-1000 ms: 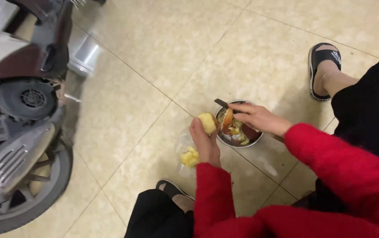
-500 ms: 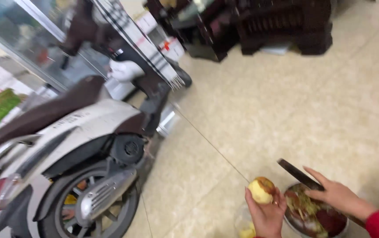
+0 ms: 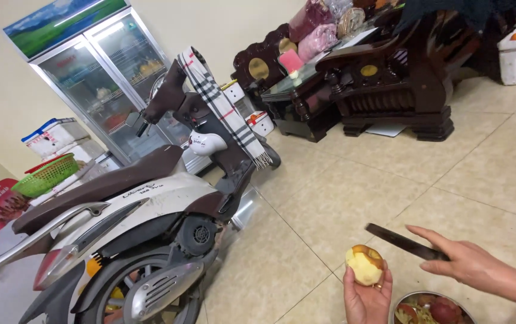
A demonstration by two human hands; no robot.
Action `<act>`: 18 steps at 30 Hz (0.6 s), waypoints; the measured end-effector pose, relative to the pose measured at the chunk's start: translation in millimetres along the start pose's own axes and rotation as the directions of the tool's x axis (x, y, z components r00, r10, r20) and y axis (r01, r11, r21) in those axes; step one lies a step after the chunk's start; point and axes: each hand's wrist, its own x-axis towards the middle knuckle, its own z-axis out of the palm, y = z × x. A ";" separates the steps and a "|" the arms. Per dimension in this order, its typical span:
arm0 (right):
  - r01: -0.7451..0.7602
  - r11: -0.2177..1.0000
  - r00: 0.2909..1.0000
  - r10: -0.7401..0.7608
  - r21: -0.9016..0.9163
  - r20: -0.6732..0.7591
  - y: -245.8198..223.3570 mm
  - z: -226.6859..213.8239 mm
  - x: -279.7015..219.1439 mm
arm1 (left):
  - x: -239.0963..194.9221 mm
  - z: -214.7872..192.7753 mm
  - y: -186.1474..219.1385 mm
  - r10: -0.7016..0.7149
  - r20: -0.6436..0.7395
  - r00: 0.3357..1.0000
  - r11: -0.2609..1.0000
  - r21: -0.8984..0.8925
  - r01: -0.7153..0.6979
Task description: A person uses a knife to peel the skin off a red fruit and then slices it into a bowl.
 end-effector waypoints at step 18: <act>0.256 0.578 0.918 -0.396 0.775 -0.008 -35.5 -4.1 -48.9 | -55.6 13.9 0.9 0.122 0.422 0.898 0.848 0.426 -0.315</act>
